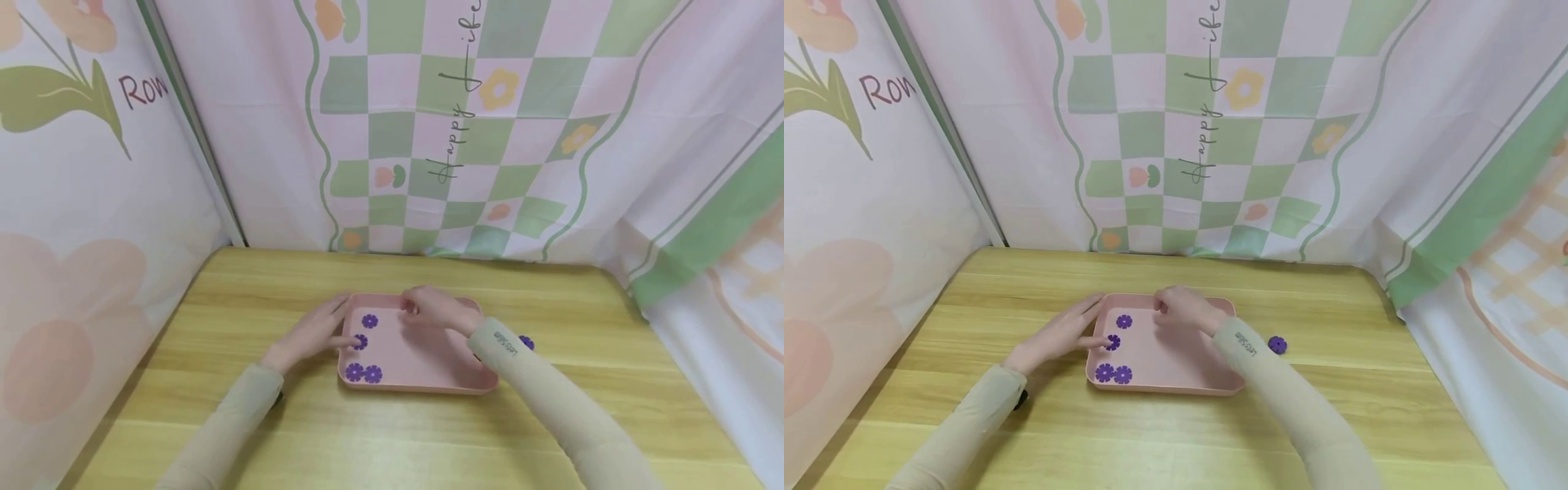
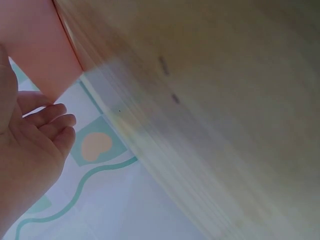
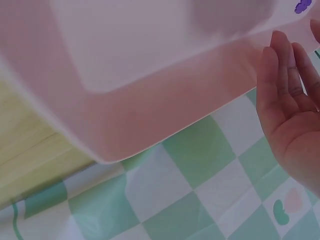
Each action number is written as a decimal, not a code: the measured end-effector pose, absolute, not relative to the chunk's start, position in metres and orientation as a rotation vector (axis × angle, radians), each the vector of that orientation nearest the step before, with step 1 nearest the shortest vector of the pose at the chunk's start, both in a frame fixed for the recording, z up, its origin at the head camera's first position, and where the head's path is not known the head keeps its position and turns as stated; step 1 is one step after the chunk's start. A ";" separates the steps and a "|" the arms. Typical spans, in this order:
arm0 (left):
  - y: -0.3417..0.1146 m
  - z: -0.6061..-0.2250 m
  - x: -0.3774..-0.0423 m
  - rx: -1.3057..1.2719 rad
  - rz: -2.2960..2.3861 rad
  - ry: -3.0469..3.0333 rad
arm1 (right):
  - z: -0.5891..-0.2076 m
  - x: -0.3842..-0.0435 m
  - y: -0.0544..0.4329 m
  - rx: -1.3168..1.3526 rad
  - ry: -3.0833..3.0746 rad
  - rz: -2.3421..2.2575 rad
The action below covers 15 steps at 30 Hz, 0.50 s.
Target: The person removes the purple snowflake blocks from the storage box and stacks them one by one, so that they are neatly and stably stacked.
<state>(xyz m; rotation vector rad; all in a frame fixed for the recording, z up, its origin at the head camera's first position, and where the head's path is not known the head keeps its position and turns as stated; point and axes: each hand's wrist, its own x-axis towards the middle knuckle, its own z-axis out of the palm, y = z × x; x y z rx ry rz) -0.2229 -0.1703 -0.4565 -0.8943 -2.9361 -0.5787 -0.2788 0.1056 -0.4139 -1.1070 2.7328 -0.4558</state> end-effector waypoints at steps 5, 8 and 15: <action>-0.171 -0.457 -0.223 -0.866 -0.615 -2.960 | -0.413 -0.277 0.094 -1.124 2.732 -0.460; -0.171 -0.458 -0.224 -0.851 -0.630 -2.976 | -0.414 -0.276 0.087 -1.133 2.720 -0.463; -0.171 -0.458 -0.225 -0.835 -0.633 -2.987 | -0.416 -0.276 0.074 -1.112 2.699 -0.469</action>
